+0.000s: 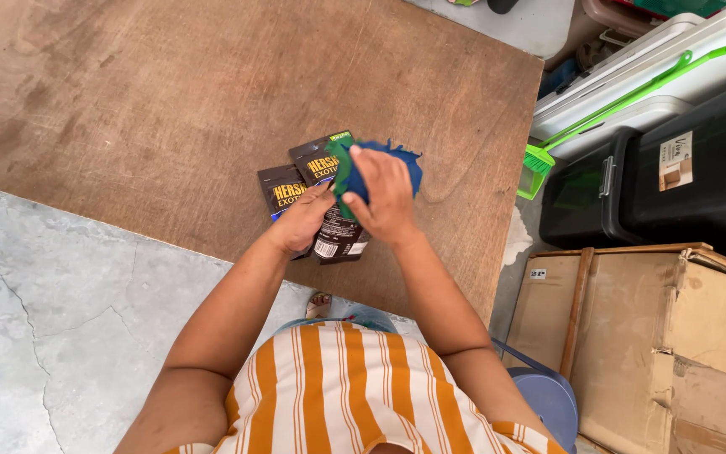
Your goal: The person takes two yellow snack packages from a shelf, wipes them with a blue cloth on a wooden table, then returns them to the shelf. Later, the person takes three dark chocolate snack bags from the shelf, wipes each with the cloth on the table, and returns them to the shelf.
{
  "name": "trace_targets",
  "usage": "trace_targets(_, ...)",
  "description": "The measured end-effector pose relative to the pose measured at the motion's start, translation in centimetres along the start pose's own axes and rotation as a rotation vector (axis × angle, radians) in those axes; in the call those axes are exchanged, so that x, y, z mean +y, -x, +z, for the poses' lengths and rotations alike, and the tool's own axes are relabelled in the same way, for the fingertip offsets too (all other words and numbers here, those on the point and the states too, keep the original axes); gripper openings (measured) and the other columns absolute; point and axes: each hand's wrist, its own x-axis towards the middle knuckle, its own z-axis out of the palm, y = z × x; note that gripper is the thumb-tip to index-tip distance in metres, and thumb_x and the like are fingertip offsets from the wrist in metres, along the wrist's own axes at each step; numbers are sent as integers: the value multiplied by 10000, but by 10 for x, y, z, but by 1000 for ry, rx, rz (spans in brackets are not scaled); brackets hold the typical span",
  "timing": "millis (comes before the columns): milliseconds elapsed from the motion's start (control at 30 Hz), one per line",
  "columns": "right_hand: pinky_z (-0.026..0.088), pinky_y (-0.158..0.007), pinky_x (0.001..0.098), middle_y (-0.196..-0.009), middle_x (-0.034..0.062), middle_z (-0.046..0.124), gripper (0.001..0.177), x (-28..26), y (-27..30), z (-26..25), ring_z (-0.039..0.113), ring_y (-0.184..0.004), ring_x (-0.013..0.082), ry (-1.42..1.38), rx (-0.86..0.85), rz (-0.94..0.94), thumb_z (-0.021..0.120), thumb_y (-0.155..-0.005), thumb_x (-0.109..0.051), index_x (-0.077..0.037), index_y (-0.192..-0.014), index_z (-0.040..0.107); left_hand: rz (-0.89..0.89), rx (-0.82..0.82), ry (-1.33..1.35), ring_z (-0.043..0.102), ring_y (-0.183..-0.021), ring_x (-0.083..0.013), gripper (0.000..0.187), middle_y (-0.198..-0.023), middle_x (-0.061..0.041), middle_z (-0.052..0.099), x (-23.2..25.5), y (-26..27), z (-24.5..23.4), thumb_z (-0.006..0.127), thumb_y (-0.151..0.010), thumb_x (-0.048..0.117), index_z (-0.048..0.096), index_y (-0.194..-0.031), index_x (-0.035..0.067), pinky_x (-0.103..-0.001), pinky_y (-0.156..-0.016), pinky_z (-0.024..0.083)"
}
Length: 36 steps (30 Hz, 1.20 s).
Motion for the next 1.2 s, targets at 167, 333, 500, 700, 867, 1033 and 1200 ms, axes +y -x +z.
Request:
trace_targets(167, 544, -810, 363, -978, 75, 683, 493, 61, 26, 0, 672, -916, 239, -179, 67, 395, 591, -1049, -521, -41, -1112, 684, 18, 8, 61, 700, -1026, -172, 401, -1192, -103, 712, 4, -8, -10, 471, -1132, 321, 629, -1304, -5, -346, -925, 580)
trace_targets(333, 477, -686, 292, -844, -21, 603, 424, 112, 83, 12, 546, -789, 109, -434, 216, 821, 680, -1055, -411, 11, -1015, 700, 62, 115, 179, 714, -1027, -175, 414, -1181, -89, 725, 15, -26, 8, 452, -1106, 342, 619, -1290, 10, -353, -926, 589)
trace_targets(500, 572, -910, 214, -1158, -85, 740, 381, 98, 107, -1, 706, -1029, 44, -1186, 603, 1132, 576, -938, -352, -170, -1268, 631, 117, 101, 64, 679, -1069, -171, 449, -1228, -97, 703, -39, -65, 15, 422, -1126, 362, 609, -1327, 7, -338, -960, 558)
trace_targets(700, 548, -811, 285, -1037, -11, 689, 311, 120, 142, -43, 640, -905, 97, -1047, 273, 1065, 744, -936, -39, -34, -1228, 637, 377, 68, -767, 662, -1128, -262, 386, -1235, -144, 693, -62, -93, 38, 472, -1136, 306, 634, -1291, -7, -349, -992, 508)
trace_targets(867, 541, -814, 261, -990, -14, 697, 268, 166, 154, -47, 640, -882, 91, -813, 428, 1046, 722, -940, 3, -16, -1204, 679, 364, 146, -1087, 654, -1086, -331, 288, -1175, -136, 652, -66, -114, 54, 538, -1094, 261, 663, -1221, 35, -379, -916, 519)
trace_targets(1033, 535, -851, 239, -1034, -19, 714, 260, 180, 139, -47, 644, -926, 79, -742, 473, 993, 676, -962, 21, -23, -1219, 675, 308, 200, -1079, 667, -1041, -304, 230, -1148, -103, 659, -77, -132, 59, 566, -1061, 213, 689, -1207, 86, -380, -865, 528)
trace_targets(1200, 502, -880, 264, -1092, 19, 642, 324, 182, 162, -51, 600, -990, 110, -676, 504, 892, 706, -1009, -59, 1, -1312, 607, 201, 232, -1052, 668, -957, -276, 264, -1164, -97, 640, -73, -127, 69, 634, -1011, 145, 663, -1271, 108, -351, -835, 529)
